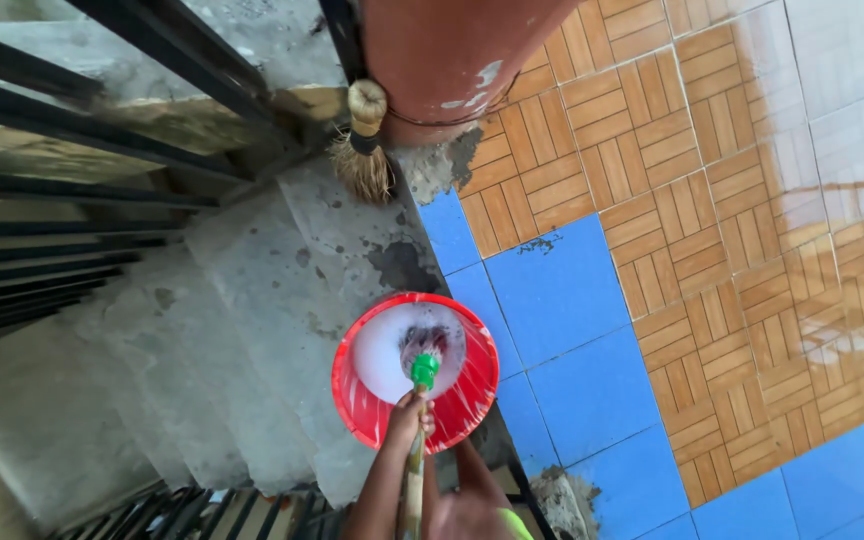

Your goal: Mopping a tiled floor area using a string mop and a bucket of soapy water.

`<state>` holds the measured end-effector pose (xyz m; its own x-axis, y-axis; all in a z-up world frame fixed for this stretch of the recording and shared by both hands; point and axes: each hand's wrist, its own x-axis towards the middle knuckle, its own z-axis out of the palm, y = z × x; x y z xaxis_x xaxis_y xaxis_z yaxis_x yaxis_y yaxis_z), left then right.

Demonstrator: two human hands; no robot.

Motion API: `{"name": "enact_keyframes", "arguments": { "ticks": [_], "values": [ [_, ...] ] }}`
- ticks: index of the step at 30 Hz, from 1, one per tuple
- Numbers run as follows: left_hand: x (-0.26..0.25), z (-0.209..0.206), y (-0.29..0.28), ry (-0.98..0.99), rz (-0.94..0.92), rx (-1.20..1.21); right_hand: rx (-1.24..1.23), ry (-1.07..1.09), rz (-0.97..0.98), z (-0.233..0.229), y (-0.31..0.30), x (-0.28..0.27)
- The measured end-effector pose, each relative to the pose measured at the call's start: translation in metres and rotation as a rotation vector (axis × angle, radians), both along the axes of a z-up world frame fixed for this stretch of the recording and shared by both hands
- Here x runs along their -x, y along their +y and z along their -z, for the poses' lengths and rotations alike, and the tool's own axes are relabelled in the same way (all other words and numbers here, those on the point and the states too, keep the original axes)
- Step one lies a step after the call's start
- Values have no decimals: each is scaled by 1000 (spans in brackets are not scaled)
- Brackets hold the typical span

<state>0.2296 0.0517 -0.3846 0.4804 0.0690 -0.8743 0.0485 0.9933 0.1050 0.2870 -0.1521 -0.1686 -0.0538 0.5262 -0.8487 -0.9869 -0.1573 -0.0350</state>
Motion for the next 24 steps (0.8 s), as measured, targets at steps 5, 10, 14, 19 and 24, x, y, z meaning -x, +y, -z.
{"name": "enact_keyframes", "arguments": {
  "ticks": [5,10,14,19,24],
  "values": [
    [3,8,1,40,-62,-65,-36,-30,-69,75,52,-33],
    [-6,53,11,428,895,-521,-43,62,72,68,97,17],
    [-11,72,29,678,997,-710,236,54,-34,182,136,1],
    [-16,72,63,416,829,-423,190,-54,-92,203,119,-9],
    [-45,-1,72,154,272,134,59,-4,9,151,70,8]
  ]
}}
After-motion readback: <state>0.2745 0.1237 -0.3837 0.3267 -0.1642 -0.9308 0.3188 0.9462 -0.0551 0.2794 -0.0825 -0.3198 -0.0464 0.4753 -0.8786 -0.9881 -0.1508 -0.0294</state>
